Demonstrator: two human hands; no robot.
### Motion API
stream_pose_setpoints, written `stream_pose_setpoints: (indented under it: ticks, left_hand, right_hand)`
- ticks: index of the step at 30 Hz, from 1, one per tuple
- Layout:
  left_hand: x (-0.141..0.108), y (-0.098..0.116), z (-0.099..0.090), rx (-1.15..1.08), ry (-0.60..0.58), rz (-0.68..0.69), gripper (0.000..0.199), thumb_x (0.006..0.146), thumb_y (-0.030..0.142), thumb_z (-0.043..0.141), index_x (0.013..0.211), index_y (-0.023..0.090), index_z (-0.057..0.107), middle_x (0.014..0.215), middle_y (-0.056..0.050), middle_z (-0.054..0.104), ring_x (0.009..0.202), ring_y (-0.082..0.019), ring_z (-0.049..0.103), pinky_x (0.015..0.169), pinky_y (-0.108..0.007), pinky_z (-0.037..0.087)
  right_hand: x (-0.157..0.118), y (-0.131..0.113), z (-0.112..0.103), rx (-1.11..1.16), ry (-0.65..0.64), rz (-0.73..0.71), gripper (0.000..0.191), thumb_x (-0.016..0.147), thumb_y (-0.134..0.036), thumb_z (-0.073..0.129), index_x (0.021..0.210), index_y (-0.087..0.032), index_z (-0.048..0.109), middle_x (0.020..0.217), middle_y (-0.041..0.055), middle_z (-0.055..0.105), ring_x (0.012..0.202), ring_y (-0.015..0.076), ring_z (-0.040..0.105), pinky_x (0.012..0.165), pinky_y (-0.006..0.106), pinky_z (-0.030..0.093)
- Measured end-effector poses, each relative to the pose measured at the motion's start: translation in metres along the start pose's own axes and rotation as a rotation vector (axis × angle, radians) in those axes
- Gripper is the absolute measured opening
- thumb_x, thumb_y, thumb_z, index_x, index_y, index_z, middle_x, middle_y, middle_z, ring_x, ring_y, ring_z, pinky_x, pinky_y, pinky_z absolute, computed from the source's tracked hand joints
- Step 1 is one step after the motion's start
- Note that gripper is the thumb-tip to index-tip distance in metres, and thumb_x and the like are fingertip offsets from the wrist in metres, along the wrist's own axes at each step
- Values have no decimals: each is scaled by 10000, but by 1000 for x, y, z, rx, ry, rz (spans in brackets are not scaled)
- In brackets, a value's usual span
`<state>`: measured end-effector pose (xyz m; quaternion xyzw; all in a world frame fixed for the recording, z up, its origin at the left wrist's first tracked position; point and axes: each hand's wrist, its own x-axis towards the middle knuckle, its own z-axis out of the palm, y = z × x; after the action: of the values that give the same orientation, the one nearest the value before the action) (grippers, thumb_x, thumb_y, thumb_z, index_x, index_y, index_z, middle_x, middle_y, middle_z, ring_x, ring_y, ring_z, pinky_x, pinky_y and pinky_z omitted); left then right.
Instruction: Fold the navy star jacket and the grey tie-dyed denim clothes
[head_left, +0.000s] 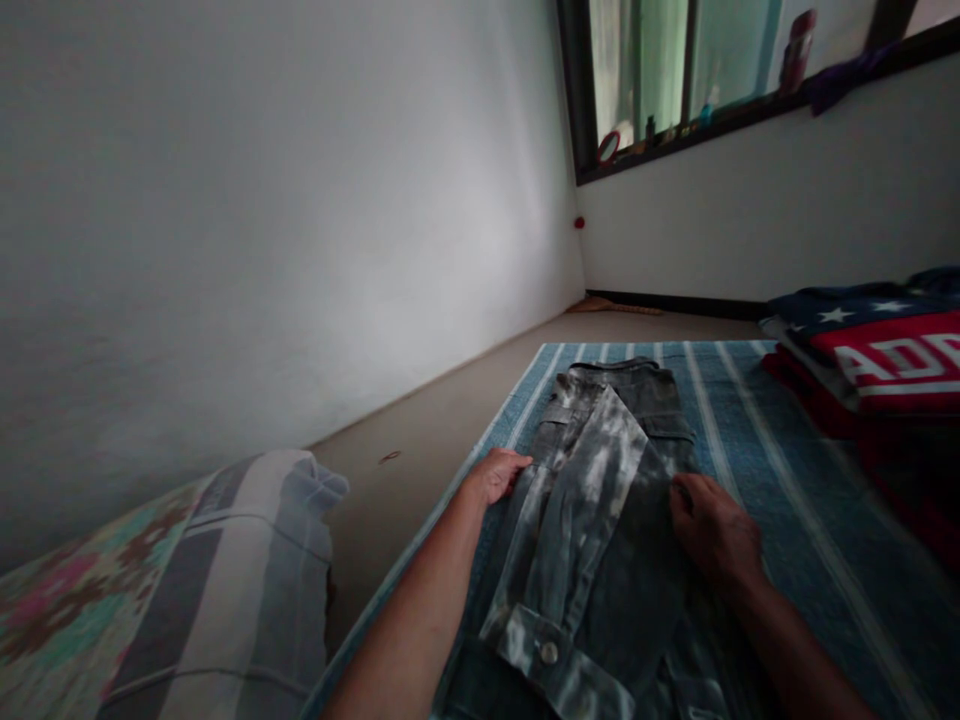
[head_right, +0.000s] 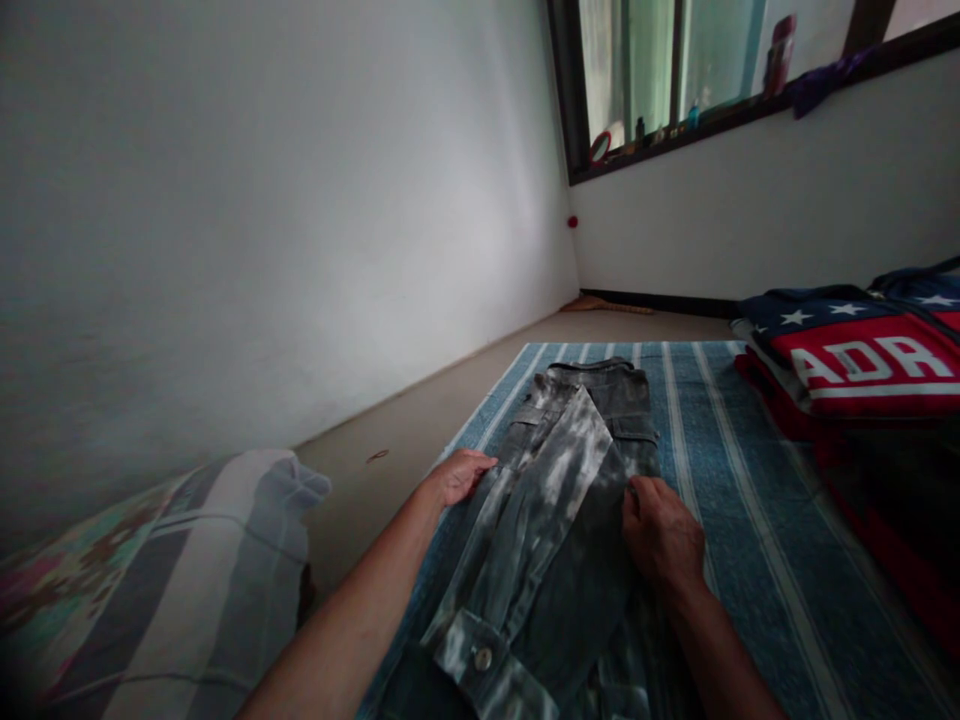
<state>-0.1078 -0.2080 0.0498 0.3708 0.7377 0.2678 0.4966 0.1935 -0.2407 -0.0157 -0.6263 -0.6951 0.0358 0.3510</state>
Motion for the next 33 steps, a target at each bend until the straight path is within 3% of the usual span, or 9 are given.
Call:
stream_pose_setpoints:
  ticks: [11,14,18,22,29,33]
  left_hand:
    - [7,-11,13,72,238,124,300,913,341,569,1144,150,578,1130,-76,610,952,-195,618,808,-399,536]
    - [7,-13,7,59,219,153,256,865,370,624,947,128,631,881,-32,659,755,-156,633,684,-311,526]
    - [9,-14,0,29,144,167,320,637,416,780,677,150,607,565,22,599,529,-151,581,519,-250,440]
    - [12,-14,1,22,204,187,306,539,322,801,693,173,582,573,42,593,569,-145,579,533,-231,418]
    - [12,-15,9,77,248,238,188,568,206,718,701,179,587,622,35,596,612,-139,565,540,-217,382]
    - [5,-13,5,70,184,245,183,581,274,689,690,179,577,628,23,599,595,-141,562,541,-226,399]
  right_hand:
    - [0,2,4,27,6,-25,256,898,-268,388,952,-177,621,975,80,665,830,198,614,682,293,416]
    - [-1,2,5,35,7,-37,268,899,-280,375,950,-186,620,985,76,668,818,193,614,671,291,416]
    - [0,2,5,20,11,-46,268,894,-278,370,933,-186,619,986,78,667,808,198,616,663,296,417]
    - [0,3,5,19,8,-50,269,896,-272,369,952,-181,616,983,77,667,813,197,621,668,295,422]
    - [-1,4,6,33,1,-44,272,893,-286,363,951,-186,609,990,81,668,826,203,626,683,298,430]
    - [0,3,6,60,8,-44,284,891,-296,357,950,-182,610,993,85,671,835,205,631,696,299,436]
